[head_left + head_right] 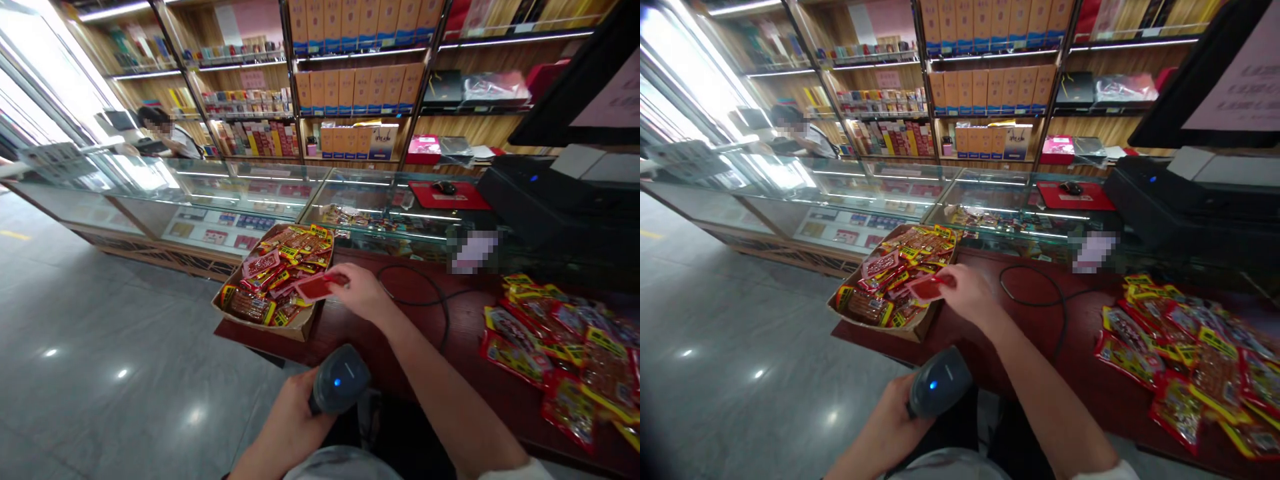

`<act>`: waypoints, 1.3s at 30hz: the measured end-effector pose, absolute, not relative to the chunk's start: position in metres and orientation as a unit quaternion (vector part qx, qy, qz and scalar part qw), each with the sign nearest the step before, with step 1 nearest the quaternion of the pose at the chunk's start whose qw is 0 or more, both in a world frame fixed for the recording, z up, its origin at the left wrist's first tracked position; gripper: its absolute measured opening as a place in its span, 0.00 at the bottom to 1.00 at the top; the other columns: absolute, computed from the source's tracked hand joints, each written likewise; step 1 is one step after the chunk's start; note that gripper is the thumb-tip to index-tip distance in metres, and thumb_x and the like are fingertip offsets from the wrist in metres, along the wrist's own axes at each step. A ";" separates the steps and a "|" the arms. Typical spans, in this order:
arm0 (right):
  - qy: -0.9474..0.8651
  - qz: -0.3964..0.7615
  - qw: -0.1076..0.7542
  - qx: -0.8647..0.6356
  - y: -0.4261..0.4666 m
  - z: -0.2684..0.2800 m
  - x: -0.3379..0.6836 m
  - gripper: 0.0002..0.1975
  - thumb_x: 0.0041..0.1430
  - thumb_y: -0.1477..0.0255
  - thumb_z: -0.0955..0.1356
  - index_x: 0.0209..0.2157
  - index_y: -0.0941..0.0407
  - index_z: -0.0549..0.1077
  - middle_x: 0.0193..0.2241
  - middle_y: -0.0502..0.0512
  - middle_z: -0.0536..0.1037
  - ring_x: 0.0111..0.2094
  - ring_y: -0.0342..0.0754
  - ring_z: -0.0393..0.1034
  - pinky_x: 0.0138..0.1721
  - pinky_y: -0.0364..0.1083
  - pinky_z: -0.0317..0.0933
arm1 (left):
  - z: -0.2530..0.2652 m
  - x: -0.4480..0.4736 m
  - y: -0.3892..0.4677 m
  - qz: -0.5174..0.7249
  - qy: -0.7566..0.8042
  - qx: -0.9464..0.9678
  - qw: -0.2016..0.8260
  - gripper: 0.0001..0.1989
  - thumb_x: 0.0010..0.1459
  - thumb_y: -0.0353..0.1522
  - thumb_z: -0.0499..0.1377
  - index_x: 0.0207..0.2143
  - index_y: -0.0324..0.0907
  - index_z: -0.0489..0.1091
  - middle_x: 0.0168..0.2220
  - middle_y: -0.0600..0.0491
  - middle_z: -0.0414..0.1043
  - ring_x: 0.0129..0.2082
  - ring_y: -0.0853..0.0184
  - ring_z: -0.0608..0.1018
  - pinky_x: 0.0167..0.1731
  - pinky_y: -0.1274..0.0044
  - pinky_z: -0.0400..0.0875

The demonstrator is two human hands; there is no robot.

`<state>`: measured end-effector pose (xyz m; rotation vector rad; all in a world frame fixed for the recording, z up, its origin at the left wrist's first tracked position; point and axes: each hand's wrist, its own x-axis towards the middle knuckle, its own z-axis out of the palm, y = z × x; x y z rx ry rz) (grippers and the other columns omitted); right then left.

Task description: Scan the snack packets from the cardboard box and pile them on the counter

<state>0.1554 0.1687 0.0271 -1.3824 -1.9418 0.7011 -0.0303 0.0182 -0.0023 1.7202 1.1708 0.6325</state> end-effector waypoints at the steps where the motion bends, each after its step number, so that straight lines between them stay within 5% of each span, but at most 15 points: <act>1: -0.675 0.320 0.389 -0.540 0.157 0.020 0.178 0.10 0.59 0.68 0.68 0.41 0.54 0.77 0.38 0.52 0.83 0.38 0.47 0.78 0.39 0.44 0.69 | -0.004 -0.029 0.021 0.263 0.476 0.697 0.468 0.14 0.48 0.19 0.55 0.33 0.39 0.76 0.30 0.56 0.79 0.30 0.68 0.77 0.32 0.81 0.68; 4: -0.506 0.451 0.443 -0.587 0.114 -0.019 0.238 0.15 0.55 0.59 0.69 0.38 0.54 0.74 0.29 0.50 0.80 0.27 0.46 0.74 0.23 0.42 0.65 | -0.011 -0.020 0.030 0.268 0.476 0.689 0.476 0.16 0.47 0.18 0.55 0.35 0.39 0.77 0.32 0.56 0.81 0.32 0.66 0.78 0.34 0.80 0.70; 8: -0.406 0.467 0.448 -0.646 0.060 -0.070 0.274 0.22 0.52 0.57 0.71 0.44 0.56 0.77 0.31 0.52 0.82 0.25 0.46 0.73 0.22 0.42 0.63 | -0.023 -0.005 0.040 0.253 0.487 0.689 0.473 0.12 0.51 0.21 0.57 0.35 0.39 0.78 0.32 0.55 0.81 0.34 0.63 0.80 0.36 0.78 0.72; 12: -0.428 0.382 0.487 -0.659 0.035 -0.087 0.273 0.14 0.52 0.64 0.70 0.40 0.53 0.81 0.43 0.56 0.83 0.43 0.53 0.78 0.44 0.50 0.72 | -0.030 0.006 0.046 0.230 0.501 0.694 0.464 0.08 0.54 0.26 0.59 0.34 0.39 0.78 0.32 0.54 0.82 0.34 0.61 0.81 0.36 0.76 0.73; 16: -0.445 0.307 0.482 -0.689 0.029 -0.097 0.268 0.12 0.54 0.70 0.66 0.33 0.51 0.84 0.59 0.55 0.76 0.57 0.54 0.73 0.60 0.54 0.64 | -0.028 0.013 0.048 0.205 0.502 0.699 0.466 0.08 0.56 0.28 0.60 0.36 0.38 0.78 0.32 0.53 0.83 0.34 0.60 0.82 0.36 0.75 0.74; 23: -0.482 0.322 0.458 -0.674 0.023 -0.106 0.267 0.18 0.55 0.72 0.64 0.42 0.51 0.83 0.46 0.55 0.83 0.50 0.54 0.77 0.56 0.55 0.68 | -0.023 0.015 0.047 0.198 0.505 0.694 0.473 0.12 0.55 0.26 0.59 0.40 0.38 0.79 0.38 0.51 0.84 0.38 0.59 0.83 0.42 0.74 0.74; 31: -0.422 0.321 0.477 -0.701 0.030 -0.108 0.264 0.11 0.55 0.63 0.69 0.37 0.53 0.76 0.39 0.56 0.83 0.39 0.54 0.80 0.46 0.53 0.73 | -0.027 0.015 0.048 0.189 0.512 0.703 0.455 0.10 0.55 0.26 0.59 0.38 0.38 0.79 0.36 0.51 0.84 0.37 0.59 0.83 0.40 0.74 0.74; 35: -0.400 0.357 0.498 -0.682 0.030 -0.108 0.265 0.23 0.56 0.65 0.69 0.54 0.52 0.71 0.46 0.56 0.82 0.42 0.52 0.81 0.45 0.51 0.75 | -0.026 0.015 0.050 0.175 0.519 0.704 0.453 0.09 0.55 0.26 0.59 0.37 0.38 0.79 0.35 0.51 0.84 0.37 0.59 0.83 0.39 0.74 0.74; 39: -0.378 0.384 0.505 -0.674 0.030 -0.110 0.264 0.43 0.56 0.66 0.69 0.71 0.52 0.53 0.49 0.58 0.81 0.44 0.53 0.82 0.45 0.52 0.76 | -0.028 0.017 0.050 0.171 0.518 0.703 0.456 0.10 0.55 0.26 0.59 0.38 0.38 0.79 0.35 0.51 0.84 0.37 0.58 0.83 0.39 0.74 0.74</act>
